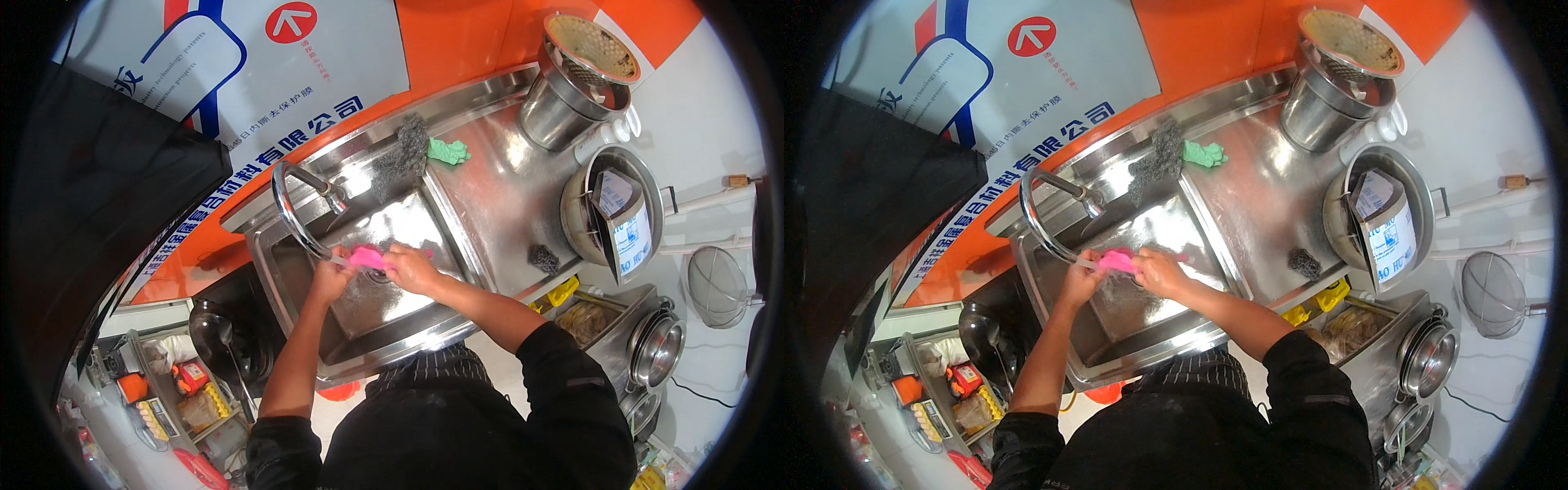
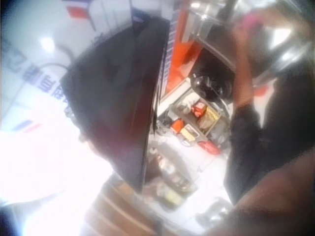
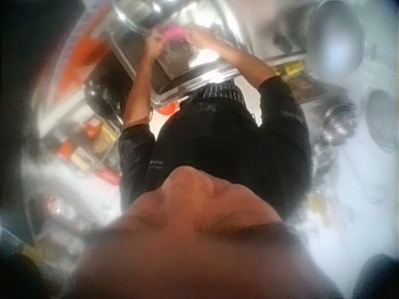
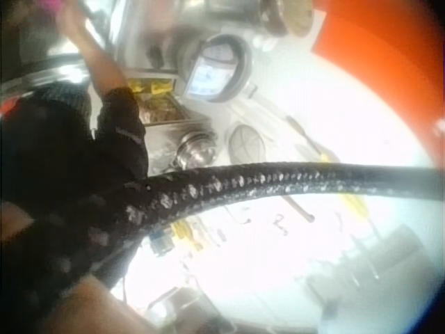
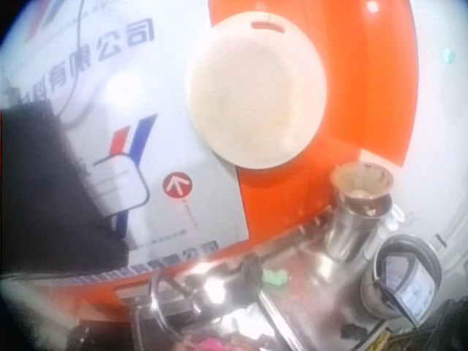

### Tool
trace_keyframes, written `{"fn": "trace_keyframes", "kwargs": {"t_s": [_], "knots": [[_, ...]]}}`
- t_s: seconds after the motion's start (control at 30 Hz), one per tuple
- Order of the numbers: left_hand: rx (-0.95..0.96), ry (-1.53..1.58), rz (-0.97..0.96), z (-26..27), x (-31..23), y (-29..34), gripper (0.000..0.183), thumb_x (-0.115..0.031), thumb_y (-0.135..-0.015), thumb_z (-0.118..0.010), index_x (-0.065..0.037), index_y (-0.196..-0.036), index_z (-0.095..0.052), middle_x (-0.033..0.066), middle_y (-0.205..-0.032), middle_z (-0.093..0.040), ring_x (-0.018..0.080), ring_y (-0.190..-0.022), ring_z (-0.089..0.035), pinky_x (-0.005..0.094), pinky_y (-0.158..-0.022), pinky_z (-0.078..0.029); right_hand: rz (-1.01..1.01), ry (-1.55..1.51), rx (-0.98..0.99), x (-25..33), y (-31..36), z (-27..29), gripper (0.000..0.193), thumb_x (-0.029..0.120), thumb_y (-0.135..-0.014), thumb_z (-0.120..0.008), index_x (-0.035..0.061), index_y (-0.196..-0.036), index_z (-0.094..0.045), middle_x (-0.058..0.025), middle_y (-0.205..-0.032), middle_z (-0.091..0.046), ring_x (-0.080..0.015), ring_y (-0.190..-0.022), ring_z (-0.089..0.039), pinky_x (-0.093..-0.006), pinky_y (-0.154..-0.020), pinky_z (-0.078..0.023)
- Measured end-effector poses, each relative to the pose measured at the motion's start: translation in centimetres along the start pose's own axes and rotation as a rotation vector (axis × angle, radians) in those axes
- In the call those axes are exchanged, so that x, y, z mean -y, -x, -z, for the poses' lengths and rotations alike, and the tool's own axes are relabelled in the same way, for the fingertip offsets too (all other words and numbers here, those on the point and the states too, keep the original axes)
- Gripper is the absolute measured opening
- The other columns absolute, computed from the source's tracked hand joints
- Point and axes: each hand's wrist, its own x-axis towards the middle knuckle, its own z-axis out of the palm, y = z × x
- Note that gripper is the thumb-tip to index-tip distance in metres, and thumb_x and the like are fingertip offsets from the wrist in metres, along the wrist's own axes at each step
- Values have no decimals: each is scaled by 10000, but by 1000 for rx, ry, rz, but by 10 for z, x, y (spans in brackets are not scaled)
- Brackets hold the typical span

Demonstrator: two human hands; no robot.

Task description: The person cleans a food processor bowl with a pink cloth, rinses the cloth at the sink, and then assembles the food processor by inserting the blade, placing the bowl on the base, and securing the lid. A second person briefly appears in the background.

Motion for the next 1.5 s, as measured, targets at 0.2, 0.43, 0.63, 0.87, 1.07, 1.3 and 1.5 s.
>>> {"fn": "trace_keyframes", "kwargs": {"t_s": [0.2, 0.43, 0.63, 0.87, 1.07, 1.3, 1.5], "knots": [[84, -25, -314, -16, -22, 1, 168, 103, -892, -575, -25, -973, -648, 68, -935, -652, 181, -921, -645, 307, -803, -517, -126, -44, 220, -6, -15, 8, 394, 256, -821, -733, 75, -1150, -616, -202, -1128, -636, -390, -1048, -626, -450, -904, -512], [-30, -197, -270, -4, -29, 8, 113, -8, -906, -644, -19, -1009, -691, 103, -916, -678, 199, -843, -663, 333, -736, -526, 33, -266, 239, -15, -37, 11, 167, 168, -792, -715, 30, -884, -740, -117, -1284, -645, -271, -1058, -656, -375, -907, -518], [-48, -336, -167, 8, -22, 14, 136, -126, -884, -709, -21, -960, -668, 171, -779, -667, 313, -717, -668, 412, -669, -507, 52, -518, 139, 1, -38, 15, 111, 67, -764, -713, -15, -772, -640, -85, -1233, -688, -204, -949, -671, -339, -811, -515], [-63, -478, -369, 13, -35, 12, 106, -87, -885, -669, -2, -878, -605, 169, -783, -621, 315, -714, -653, 398, -643, -494, 75, -134, -71, 9, -34, 29, 199, 169, -807, -759, 30, -835, -620, -114, -851, -594, -330, -792, -615, -429, -710, -498], [-25, -390, -296, 7, -45, 17, 96, -62, -873, -658, -5, -897, -584, 173, -787, -608, 349, -754, -652, 415, -661, -497, 360, 71, 11, 5, -34, 33, 182, 222, -787, -756, 61, -745, -682, -99, -902, -646, -313, -871, -651, -450, -747, -526], [109, -567, -291, 14, -22, 26, 232, -184, -894, -674, -69, -1094, -694, 225, -877, -682, 424, -826, -677, 475, -721, -525, 97, 18, -42, 0, -36, 15, 195, 200, -755, -767, 34, -751, -667, -156, -793, -673, -388, -749, -653, -448, -703, -543], [-283, -87, 478, 12, 32, 20, 401, -414, -984, -564, -67, -1138, -693, 170, -933, -732, 305, -860, -721, 448, -781, -568, -103, -73, -23, 51, -12, -28, 149, 199, -838, -698, 54, -858, -674, -177, -811, -667, -395, -795, -664, -498, -720, -533]]}}
